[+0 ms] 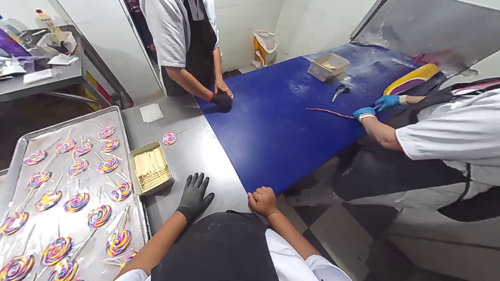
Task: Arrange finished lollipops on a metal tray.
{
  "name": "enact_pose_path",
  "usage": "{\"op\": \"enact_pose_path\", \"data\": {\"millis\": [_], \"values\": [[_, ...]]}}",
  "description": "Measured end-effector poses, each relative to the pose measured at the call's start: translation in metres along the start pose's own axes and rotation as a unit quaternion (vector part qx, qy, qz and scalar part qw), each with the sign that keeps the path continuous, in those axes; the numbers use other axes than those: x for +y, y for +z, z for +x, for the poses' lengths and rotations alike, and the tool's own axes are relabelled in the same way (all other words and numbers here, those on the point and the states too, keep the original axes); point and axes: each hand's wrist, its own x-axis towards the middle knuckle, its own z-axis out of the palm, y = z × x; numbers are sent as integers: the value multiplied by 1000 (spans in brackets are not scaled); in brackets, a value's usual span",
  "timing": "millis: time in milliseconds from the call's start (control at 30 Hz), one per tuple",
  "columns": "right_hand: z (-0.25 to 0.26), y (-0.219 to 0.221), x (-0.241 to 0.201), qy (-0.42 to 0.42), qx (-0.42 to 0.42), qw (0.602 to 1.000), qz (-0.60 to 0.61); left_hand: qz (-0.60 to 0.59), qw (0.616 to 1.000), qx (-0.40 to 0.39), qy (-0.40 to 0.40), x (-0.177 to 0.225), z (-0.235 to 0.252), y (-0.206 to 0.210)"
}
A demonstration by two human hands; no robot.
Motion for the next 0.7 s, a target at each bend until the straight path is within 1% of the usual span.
{"op": "enact_pose_path", "data": {"millis": [700], "values": [[0,1,1,-1,4,1000,4,10,1000,2,-1,0,0,1]]}}
